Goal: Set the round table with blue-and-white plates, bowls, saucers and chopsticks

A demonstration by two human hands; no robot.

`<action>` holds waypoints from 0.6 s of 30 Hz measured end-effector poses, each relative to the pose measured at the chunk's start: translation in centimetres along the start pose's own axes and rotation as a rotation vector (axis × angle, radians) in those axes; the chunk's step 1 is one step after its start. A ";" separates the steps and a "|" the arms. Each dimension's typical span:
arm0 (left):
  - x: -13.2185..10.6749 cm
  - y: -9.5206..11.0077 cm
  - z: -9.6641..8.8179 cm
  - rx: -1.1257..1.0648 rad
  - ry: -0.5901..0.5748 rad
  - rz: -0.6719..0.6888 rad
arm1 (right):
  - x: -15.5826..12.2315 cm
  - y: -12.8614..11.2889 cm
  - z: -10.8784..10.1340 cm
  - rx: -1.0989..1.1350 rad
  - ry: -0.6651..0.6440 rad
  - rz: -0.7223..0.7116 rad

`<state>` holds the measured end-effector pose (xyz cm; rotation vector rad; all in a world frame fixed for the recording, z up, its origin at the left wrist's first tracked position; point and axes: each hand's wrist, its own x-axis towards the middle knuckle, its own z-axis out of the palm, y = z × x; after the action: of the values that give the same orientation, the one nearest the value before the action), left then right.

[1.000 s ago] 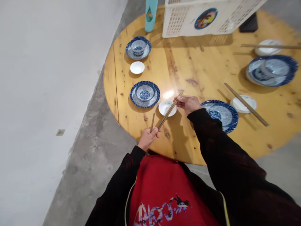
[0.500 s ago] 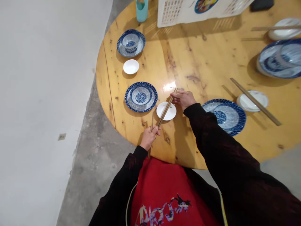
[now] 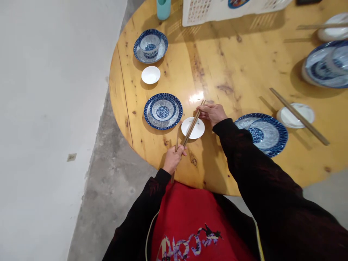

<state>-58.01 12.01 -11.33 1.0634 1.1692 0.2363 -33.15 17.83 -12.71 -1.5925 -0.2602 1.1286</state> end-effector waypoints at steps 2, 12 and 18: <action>0.0 0.0 0.0 -0.019 0.002 0.027 | 0.0 0.1 0.0 -0.011 -0.002 -0.004; -1.6 -0.4 -3.7 0.212 0.223 0.159 | -2.9 0.6 -1.0 -0.119 0.329 -0.347; -4.9 1.9 -5.7 0.172 0.276 0.184 | -12.5 0.7 1.7 -0.231 0.076 -0.494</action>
<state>-64.18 13.02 -6.78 1.3216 1.3574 0.4439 -41.20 10.20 -6.62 -1.6449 -0.7120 0.6709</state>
